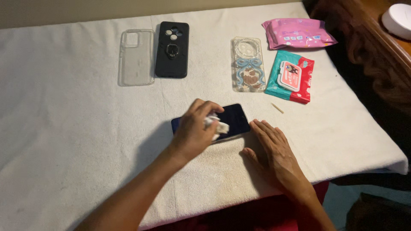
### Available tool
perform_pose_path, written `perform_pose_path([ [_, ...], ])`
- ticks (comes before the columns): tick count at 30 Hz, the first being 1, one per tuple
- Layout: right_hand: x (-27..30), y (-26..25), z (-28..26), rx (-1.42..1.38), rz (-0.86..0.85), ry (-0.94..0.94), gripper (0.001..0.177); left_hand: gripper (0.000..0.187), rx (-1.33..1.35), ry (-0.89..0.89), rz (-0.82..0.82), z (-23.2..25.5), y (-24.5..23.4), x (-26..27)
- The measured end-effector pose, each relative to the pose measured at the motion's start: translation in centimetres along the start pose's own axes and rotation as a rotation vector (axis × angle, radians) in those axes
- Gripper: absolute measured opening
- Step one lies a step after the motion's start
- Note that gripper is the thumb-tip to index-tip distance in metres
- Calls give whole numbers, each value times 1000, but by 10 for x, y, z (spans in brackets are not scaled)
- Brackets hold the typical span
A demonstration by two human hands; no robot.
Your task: The person wipes a black phone case, a clear phone case, and a smartphone with a white wipe. They handle each item individually, wiping the surfaces and camera cutouts, then place them back on the table.
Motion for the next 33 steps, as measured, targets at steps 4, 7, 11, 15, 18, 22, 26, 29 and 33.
perform_pose_path([
  [4,1,4,5,2,-16,19,71,10,-324,302,102,17,12,7],
  [7,-1,6,6,13,-22,16,72,10,-347,252,27,22,14,14],
  [11,-2,2,5,-7,-3,3,72,7,-351,472,147,41,9,19],
  [15,1,-1,0,-13,3,-10,70,4,-329,386,196,29,9,-1],
  [18,-2,-3,-2,-1,3,-7,71,6,-268,392,136,33,22,-7],
  [22,-2,-4,-2,-43,10,-11,69,6,-226,381,69,37,29,-15],
  [26,0,-3,0,-29,1,2,70,11,-283,289,107,28,24,-22],
  [29,-2,-1,0,-29,13,-16,70,11,-201,365,55,28,31,-24],
  [33,1,2,6,-17,-1,9,70,10,-244,330,88,22,37,-26],
])
Point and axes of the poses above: each hand's wrist, its own x-axis away from the middle knuckle, its own y-axis out of the palm, z = x × y, the point moved 5 cm from there along -x, towards the middle knuckle, and after that the axes turned 1 degree about z, right-handed, at the moved point
